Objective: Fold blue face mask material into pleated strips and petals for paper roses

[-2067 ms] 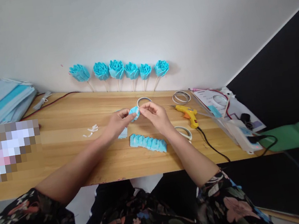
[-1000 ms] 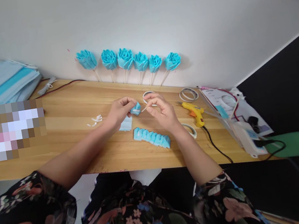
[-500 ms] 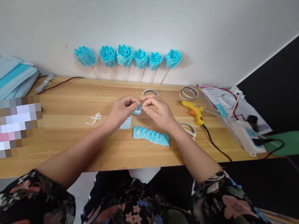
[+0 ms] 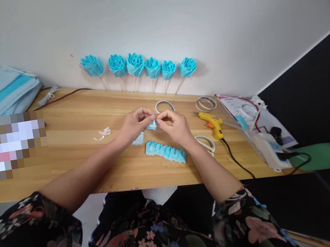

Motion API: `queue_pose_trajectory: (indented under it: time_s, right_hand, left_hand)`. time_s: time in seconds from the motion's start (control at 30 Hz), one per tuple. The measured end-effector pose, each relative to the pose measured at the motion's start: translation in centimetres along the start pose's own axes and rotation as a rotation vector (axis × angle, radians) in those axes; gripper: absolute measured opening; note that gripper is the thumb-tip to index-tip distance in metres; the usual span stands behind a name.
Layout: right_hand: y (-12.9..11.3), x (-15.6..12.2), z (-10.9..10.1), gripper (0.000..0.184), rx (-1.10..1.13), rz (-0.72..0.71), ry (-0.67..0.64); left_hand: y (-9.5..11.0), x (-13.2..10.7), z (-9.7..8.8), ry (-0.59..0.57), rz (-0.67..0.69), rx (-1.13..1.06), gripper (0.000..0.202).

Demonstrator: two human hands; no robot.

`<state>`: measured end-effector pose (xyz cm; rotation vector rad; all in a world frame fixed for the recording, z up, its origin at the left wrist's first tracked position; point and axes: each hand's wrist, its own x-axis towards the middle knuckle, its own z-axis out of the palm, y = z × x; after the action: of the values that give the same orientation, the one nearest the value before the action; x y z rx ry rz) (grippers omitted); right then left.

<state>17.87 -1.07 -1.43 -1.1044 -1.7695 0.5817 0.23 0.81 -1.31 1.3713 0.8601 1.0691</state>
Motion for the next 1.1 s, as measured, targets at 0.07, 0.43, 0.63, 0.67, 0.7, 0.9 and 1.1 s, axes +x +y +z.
queue_pose_trajectory:
  time_s: [0.07, 0.43, 0.63, 0.67, 0.7, 0.9, 1.1]
  right_hand:
    - [0.1, 0.0, -0.1, 0.008, -0.011, 0.003, 0.018]
    - [0.6, -0.1, 0.3, 0.01, 0.12, -0.002, 0.132]
    - [0.7, 0.2, 0.1, 0.036, 0.445, 0.106, 0.052]
    - [0.7, 0.2, 0.1, 0.041, 0.442, 0.111, 0.024]
    - [0.8, 0.2, 0.2, 0.045, 0.429, 0.119, 0.006]
    - [0.9, 0.2, 0.4, 0.045, 0.385, 0.172, 0.017]
    - [1.1, 0.3, 0.0, 0.042, 0.487, 0.203, 0.028]
  left_hand:
    - [0.2, 0.0, 0.0, -0.003, 0.004, -0.001, 0.033]
    - [-0.3, -0.2, 0.0, -0.013, -0.005, 0.146, 0.026]
    - [-0.2, -0.2, 0.0, -0.05, 0.001, 0.147, 0.027]
    - [-0.2, -0.2, 0.0, -0.061, 0.009, 0.145, 0.028]
    - [-0.2, -0.3, 0.0, -0.07, 0.016, 0.142, 0.028]
    - [0.1, -0.3, 0.2, -0.143, -0.028, 0.136, 0.028]
    - [0.1, -0.3, 0.2, -0.121, -0.059, 0.159, 0.024]
